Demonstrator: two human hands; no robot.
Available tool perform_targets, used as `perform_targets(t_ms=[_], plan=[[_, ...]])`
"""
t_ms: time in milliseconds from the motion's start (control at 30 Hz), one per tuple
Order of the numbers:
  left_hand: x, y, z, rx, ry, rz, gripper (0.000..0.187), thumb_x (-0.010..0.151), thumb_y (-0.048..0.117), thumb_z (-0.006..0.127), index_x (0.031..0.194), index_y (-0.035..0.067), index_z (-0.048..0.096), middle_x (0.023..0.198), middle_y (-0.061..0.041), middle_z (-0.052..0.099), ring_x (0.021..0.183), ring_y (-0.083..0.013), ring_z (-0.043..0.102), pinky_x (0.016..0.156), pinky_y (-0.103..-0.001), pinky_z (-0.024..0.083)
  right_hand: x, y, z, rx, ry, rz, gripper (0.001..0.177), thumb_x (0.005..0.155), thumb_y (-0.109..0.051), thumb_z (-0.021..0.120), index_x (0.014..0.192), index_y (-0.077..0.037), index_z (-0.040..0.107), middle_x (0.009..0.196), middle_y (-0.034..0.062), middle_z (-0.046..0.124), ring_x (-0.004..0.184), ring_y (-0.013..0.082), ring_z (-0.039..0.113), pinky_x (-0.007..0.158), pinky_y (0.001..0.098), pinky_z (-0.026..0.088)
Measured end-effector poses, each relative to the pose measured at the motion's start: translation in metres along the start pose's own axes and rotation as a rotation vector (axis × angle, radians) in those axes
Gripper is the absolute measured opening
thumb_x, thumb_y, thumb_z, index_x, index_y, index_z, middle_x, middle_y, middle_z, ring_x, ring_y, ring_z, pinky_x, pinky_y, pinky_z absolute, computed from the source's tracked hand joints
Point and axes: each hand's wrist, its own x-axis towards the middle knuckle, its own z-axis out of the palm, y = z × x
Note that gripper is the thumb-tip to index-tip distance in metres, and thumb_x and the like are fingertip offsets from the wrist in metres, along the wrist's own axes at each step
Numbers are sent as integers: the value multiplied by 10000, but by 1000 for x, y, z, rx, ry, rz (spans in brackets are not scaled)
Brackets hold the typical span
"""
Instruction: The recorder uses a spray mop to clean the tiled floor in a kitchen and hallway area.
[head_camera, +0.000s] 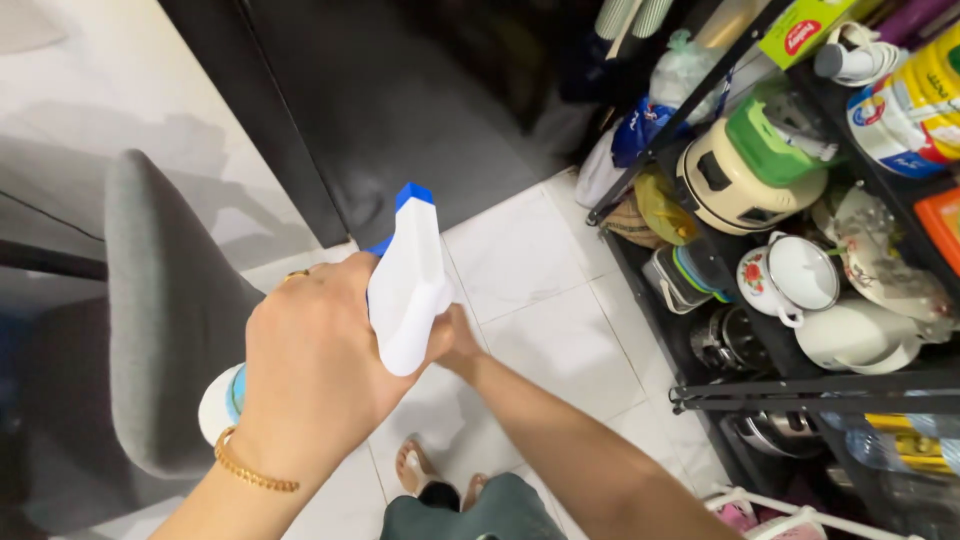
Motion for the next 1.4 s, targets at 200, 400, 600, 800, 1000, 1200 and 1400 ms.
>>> perform_targets(t_ms=[200, 400, 600, 800, 1000, 1200, 1400], plan=[[2, -21, 2, 26, 26, 87, 374, 636, 322, 849, 720, 35, 625, 630, -141, 640, 578, -347, 631, 574, -440, 528, 29, -9, 25, 27, -51, -33, 290, 876, -177, 734, 1147, -75, 721, 1098, 67, 781, 1041, 175, 743, 861, 330, 588], [22, -27, -4, 74, -19, -24, 362, 649, 316, 852, 725, 34, 639, 622, -147, 645, 542, -341, 630, 520, -431, 514, 49, -22, 34, 63, -129, -56, 303, 878, -190, 735, 1157, -75, 707, 1101, 53, 768, 1047, 160, 734, 860, 321, 591], [51, -20, 8, 28, -57, -30, 373, 604, 318, 871, 710, 41, 644, 652, -135, 673, 573, -348, 650, 556, -426, 525, 71, -23, 4, 70, -218, -81, 318, 880, -202, 737, 1167, -74, 693, 1105, 39, 755, 1053, 145, 724, 858, 313, 594], [77, -3, 46, -63, -63, -135, 411, 601, 337, 900, 750, 36, 664, 676, -120, 695, 605, -326, 687, 566, -396, 546, 99, -3, -57, 23, -249, 56, 211, 904, -108, 710, 1110, -70, 735, 1108, 53, 766, 1057, 165, 708, 867, 331, 585], [90, 10, 106, -296, -27, -239, 362, 652, 310, 841, 908, 75, 742, 697, -78, 738, 635, -288, 733, 593, -354, 588, 120, 36, -137, -286, -264, 124, 199, 794, -37, 786, 967, -101, 713, 980, 99, 755, 908, 248, 718, 801, 341, 555], [107, 22, 160, -304, -24, -333, 418, 657, 386, 853, 883, 64, 712, 651, -70, 714, 577, -261, 721, 565, -358, 573, 143, 62, -187, -314, -289, 142, 148, 808, -66, 747, 929, -131, 691, 944, 105, 741, 875, 297, 718, 765, 378, 553], [109, 12, 208, -203, -54, -369, 364, 674, 359, 843, 806, 61, 680, 635, -85, 704, 589, -295, 706, 580, -385, 564, 165, 138, -212, -452, -281, -12, 170, 764, -57, 732, 904, -127, 665, 925, 123, 720, 875, 347, 692, 751, 426, 550]])
